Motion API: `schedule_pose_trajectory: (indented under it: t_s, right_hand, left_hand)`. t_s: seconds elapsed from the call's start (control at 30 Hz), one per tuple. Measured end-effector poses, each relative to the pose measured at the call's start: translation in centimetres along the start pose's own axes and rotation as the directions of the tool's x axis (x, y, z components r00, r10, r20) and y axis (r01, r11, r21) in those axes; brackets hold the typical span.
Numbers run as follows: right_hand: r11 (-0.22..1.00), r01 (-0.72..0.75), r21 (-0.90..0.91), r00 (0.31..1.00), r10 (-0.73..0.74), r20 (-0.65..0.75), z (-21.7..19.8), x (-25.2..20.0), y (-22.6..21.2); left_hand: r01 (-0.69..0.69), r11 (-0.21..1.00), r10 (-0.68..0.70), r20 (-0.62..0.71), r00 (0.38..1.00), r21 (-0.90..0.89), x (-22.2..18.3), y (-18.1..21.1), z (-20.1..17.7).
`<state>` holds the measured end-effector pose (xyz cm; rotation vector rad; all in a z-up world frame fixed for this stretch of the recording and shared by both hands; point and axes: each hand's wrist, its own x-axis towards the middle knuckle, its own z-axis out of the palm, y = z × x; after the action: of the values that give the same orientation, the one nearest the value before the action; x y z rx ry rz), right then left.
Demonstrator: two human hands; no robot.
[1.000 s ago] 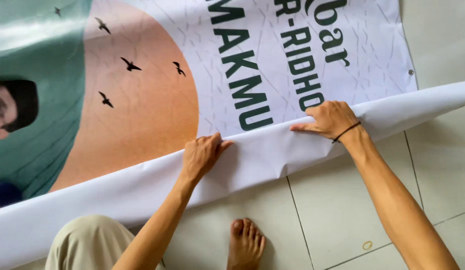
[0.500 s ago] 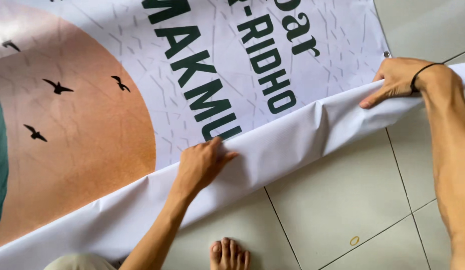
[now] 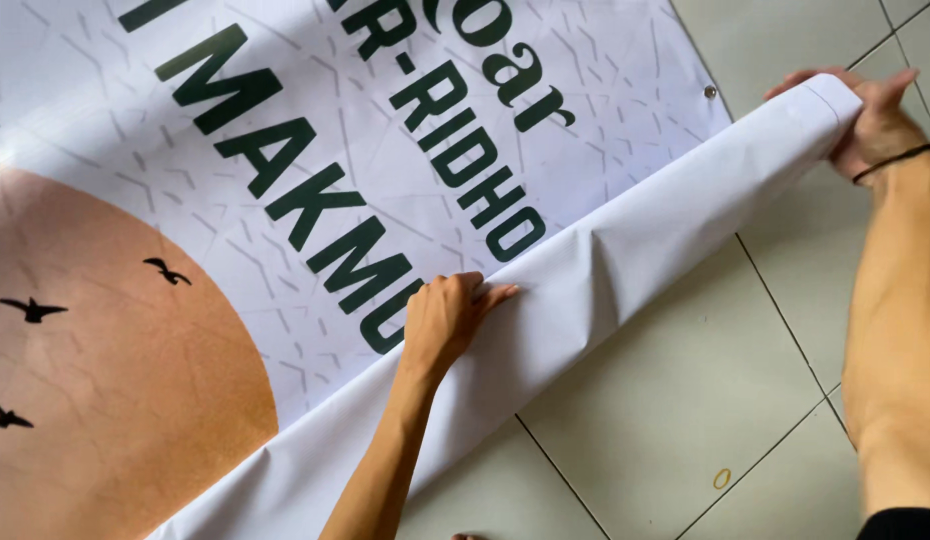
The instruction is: The person cuts a white strip of material using scissors, aligns it with the edge of a large printed banner, and then rolls the banner up by hand.
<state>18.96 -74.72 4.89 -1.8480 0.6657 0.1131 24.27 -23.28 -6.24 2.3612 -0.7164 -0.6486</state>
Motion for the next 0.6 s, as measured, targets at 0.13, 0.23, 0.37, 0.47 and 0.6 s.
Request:
schedule_pose_trajectory:
  t_s: [0.13, 0.23, 0.37, 0.47, 0.6]
  right_hand:
    - [0.964, -0.102, 0.246, 0.995, 0.097, 0.036, 0.8, -0.3, 3.9]
    - [0.969, -0.189, 0.161, 0.977, 0.202, -0.068, 1.4, -0.9, 5.0]
    - [0.916, -0.152, 0.372, 0.903, 0.281, -0.324, 1.5, -0.9, 6.8]
    - [0.873, -0.181, 0.452, 0.931, 0.3, -0.208, 1.7, -1.7, 6.2]
    - [0.962, -0.131, 0.238, 0.831, 0.237, -0.503, 3.5, 0.3, 5.8]
  left_hand:
    - [0.126, 0.988, -0.114, 0.118, 0.986, -0.094, 0.2, 0.6, -1.2]
    - [0.15, 0.983, -0.136, 0.128, 0.982, -0.105, -0.2, 0.6, -1.3]
    - [0.101, 0.99, -0.096, 0.056, 0.994, -0.102, 0.0, 0.2, -0.8]
    - [0.133, 0.965, -0.117, 0.085, 0.989, -0.224, 0.1, 0.0, -1.3]
    - [0.14, 0.952, -0.125, 0.073, 0.99, -0.271, -0.2, 0.2, -1.7]
